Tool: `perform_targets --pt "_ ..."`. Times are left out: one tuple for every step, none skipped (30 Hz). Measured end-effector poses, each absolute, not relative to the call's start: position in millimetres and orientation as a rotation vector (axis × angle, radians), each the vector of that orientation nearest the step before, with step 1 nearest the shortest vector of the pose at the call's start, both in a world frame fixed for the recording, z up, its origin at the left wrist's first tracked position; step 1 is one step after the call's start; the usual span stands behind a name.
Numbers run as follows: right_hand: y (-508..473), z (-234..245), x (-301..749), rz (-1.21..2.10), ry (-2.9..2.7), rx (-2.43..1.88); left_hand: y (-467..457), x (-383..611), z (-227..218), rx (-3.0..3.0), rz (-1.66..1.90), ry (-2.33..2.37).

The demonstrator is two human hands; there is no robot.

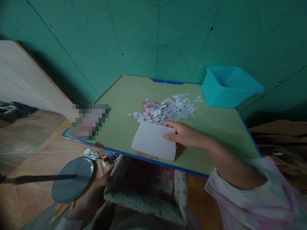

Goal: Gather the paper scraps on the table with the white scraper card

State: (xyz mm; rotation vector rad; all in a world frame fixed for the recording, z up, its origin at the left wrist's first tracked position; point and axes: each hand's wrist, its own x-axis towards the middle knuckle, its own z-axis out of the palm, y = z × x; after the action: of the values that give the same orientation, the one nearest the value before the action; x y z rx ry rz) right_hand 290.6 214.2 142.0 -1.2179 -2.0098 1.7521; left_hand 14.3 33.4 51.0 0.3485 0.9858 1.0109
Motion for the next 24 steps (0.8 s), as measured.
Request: perform_targets --pt "214.3 143.2 291.1 1.747 -2.011 -1.216 32.9 16.2 53.2 0.336 1.009 0.985" --pt "214.9 144.3 292.2 1.729 -2.009 -1.218 32.5 17.9 55.0 0.321 1.007 0.98" --pt "215.6 145.2 293.5 1.702 -2.006 -1.225 32.4 19.3 56.5 0.312 1.003 0.977" --pt "216.3 145.7 294.8 1.676 -2.005 -1.231 32.6 20.5 57.8 0.307 0.997 0.978" --pt "216.8 145.7 295.8 1.66 -2.004 -1.233 33.1 21.5 59.0 0.306 0.99 0.983" --pt "216.8 145.2 296.3 1.661 -2.006 -1.23 33.8 22.4 60.3 0.303 0.988 0.986" --pt "216.3 144.3 295.9 1.675 -2.013 -1.222 34.6 23.3 61.8 0.3 0.988 0.984" --pt "215.4 143.3 294.9 1.697 -2.025 -1.211 35.4 24.2 63.4 0.294 0.988 0.977" --pt "213.9 142.3 293.2 1.72 -2.039 -1.197 36.1 25.0 65.1 0.288 0.991 0.967" --pt "212.3 141.4 291.3 1.738 -2.055 -1.182 36.5 25.8 66.6 0.281 0.993 0.96" --pt "210.6 140.7 289.2 1.748 -2.07 -1.168 36.7 26.5 67.8 0.272 0.994 0.961" --pt "209.1 140.1 287.4 1.75 -2.084 -1.16 36.7 27.2 68.7 0.263 0.991 0.969" --pt "207.8 139.8 286.0 1.748 -2.091 -1.158 36.5 27.7 69.1 0.257 0.985 0.984" --pt "206.8 139.6 285.0 1.75 -2.091 -1.159 36.3 28.2 69.1 0.253 0.978 1.003" --pt "206.1 139.5 284.5 1.756 -2.084 -1.162 36.1 28.7 68.8 0.251 0.971 1.02" --pt "205.7 139.5 284.3 1.762 -2.072 -1.168 36.1 29.2 68.4 0.253 0.964 1.032" --pt "205.5 139.5 284.4 1.767 -2.06 -1.172 36.2 29.9 67.9 0.258 0.96 1.042" --pt "205.3 139.6 284.5 1.771 -2.047 -1.173 36.6 30.7 67.5 0.26 0.955 1.05" --pt "205.2 139.7 284.6 1.771 -2.039 -1.174 37.0 31.6 67.3 0.261 0.95 1.057" --pt "205.1 139.9 284.7 1.769 -2.034 -1.177 37.6 32.5 67.3 0.263 0.948 1.058" --pt "205.0 140.2 284.6 1.766 -2.036 -1.18 38.1 33.2 67.3 0.266 0.947 1.054" --pt "204.9 140.4 284.4 1.766 -2.039 -1.18 38.6 33.7 67.3 0.274 0.944 1.047" --pt "204.8 140.6 284.1 1.772 -2.038 -1.176 39.0 33.9 66.9 0.284 0.941 1.03" --pt "204.6 140.8 283.9 1.779 -2.039 -1.167 39.3 33.8 65.9 0.298 0.94 1.01"
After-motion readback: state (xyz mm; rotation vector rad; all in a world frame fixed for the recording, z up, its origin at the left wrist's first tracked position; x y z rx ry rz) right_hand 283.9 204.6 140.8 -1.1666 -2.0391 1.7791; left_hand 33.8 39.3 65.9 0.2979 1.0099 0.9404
